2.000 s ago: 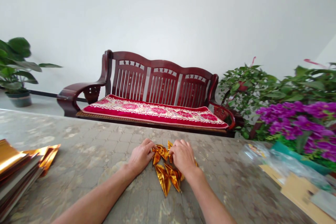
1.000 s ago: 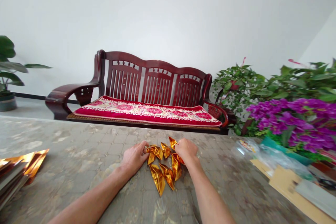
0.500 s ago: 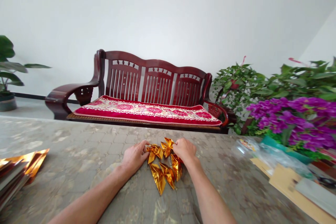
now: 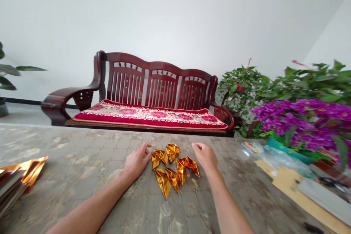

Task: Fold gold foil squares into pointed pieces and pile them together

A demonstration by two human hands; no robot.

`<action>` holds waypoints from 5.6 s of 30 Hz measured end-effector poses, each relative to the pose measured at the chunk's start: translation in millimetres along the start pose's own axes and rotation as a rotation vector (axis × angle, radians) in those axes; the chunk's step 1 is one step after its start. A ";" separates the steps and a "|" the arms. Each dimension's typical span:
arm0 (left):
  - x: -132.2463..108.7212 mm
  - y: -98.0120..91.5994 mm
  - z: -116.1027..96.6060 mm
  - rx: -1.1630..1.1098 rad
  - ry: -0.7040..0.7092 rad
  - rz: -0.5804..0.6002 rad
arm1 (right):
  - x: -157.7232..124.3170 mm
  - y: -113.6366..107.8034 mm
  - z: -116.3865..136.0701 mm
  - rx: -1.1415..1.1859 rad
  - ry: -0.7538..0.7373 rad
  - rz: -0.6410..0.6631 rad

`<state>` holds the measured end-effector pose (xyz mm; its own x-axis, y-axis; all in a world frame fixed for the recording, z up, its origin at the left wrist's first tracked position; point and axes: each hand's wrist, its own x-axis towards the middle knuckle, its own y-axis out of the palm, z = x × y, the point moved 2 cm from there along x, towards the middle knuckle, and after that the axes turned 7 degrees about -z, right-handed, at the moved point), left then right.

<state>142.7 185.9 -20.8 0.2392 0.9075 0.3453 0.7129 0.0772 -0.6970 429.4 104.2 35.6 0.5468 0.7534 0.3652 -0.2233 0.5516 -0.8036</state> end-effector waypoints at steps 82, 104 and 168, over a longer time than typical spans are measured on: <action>-123.2 -26.7 -51.9 0.068 0.474 0.314 | -105.4 5.0 -7.4 0.315 -0.358 0.195; -108.4 -23.5 -40.4 0.091 0.425 0.289 | -113.7 12.2 -0.2 0.176 -0.392 0.188; -43.9 -3.3 -30.6 0.164 0.373 0.227 | -52.4 40.1 81.7 -0.148 -0.603 0.047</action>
<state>150.0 133.2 -14.4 0.6193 0.7007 0.3542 0.5088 -0.0146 -0.8608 325.8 116.1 22.7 -0.0229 0.8692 0.4939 -0.0980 0.4897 -0.8664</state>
